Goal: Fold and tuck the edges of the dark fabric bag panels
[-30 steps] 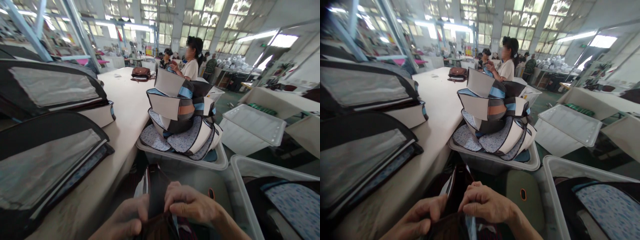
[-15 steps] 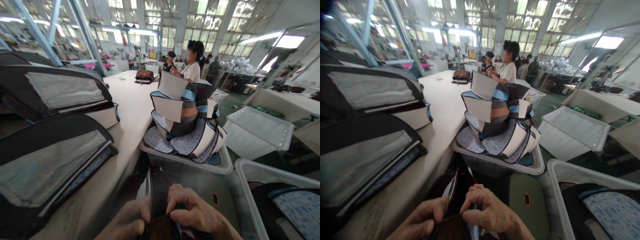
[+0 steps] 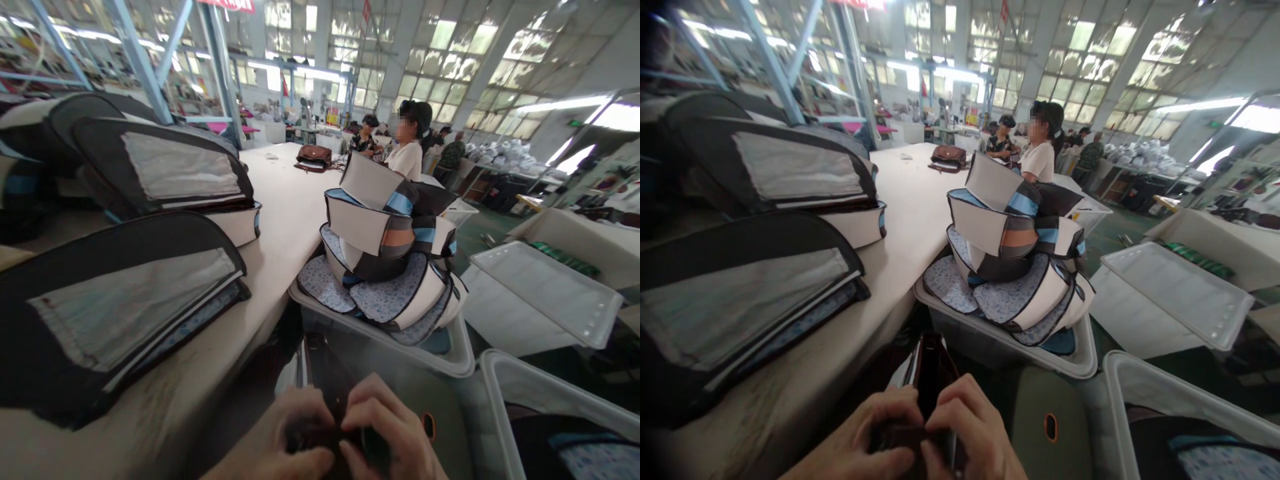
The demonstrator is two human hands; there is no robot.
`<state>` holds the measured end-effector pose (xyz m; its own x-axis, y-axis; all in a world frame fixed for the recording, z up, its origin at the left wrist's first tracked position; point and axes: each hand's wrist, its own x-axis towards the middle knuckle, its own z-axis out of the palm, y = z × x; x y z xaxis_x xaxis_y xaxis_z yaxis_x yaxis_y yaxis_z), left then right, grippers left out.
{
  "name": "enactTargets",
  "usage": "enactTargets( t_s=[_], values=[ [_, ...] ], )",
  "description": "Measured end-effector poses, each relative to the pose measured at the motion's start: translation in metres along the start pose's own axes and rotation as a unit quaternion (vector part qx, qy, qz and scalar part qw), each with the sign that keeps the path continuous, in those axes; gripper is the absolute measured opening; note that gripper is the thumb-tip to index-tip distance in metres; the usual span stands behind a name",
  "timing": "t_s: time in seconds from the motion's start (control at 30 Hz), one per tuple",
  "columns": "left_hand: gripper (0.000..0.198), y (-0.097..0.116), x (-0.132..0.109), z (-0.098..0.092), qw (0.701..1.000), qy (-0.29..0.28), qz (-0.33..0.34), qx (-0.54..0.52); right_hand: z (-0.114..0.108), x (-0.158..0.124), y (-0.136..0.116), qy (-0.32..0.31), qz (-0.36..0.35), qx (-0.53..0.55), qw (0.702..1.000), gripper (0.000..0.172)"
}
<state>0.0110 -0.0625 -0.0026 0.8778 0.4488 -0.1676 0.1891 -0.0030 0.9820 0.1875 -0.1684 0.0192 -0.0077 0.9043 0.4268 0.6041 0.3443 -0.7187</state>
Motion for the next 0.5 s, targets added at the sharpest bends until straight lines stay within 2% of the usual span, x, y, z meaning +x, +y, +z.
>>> enactTargets(
  t_s=[0.1, 0.23, 0.37, 0.5],
  values=[
    [0.006, 0.005, 0.002, 0.006, 0.999, 0.017, 0.001, 0.032, 0.002, 0.001, -0.002, 0.013, -0.084, -0.123, 0.989, 0.021],
    [0.01, 0.004, 0.001, 0.009, 0.998, 0.033, -0.006, 0.052, 0.002, -0.003, -0.003, -0.018, -0.103, -0.23, 0.967, 0.016],
    [0.017, -0.001, 0.002, 0.01, 0.997, 0.048, 0.018, 0.059, 0.01, -0.019, 0.008, -0.045, -0.115, -0.343, 0.931, 0.019],
    [0.016, -0.002, 0.003, 0.011, 0.995, 0.056, 0.03, 0.071, 0.02, -0.029, 0.017, -0.015, -0.139, -0.411, 0.901, 0.026]
  ],
)
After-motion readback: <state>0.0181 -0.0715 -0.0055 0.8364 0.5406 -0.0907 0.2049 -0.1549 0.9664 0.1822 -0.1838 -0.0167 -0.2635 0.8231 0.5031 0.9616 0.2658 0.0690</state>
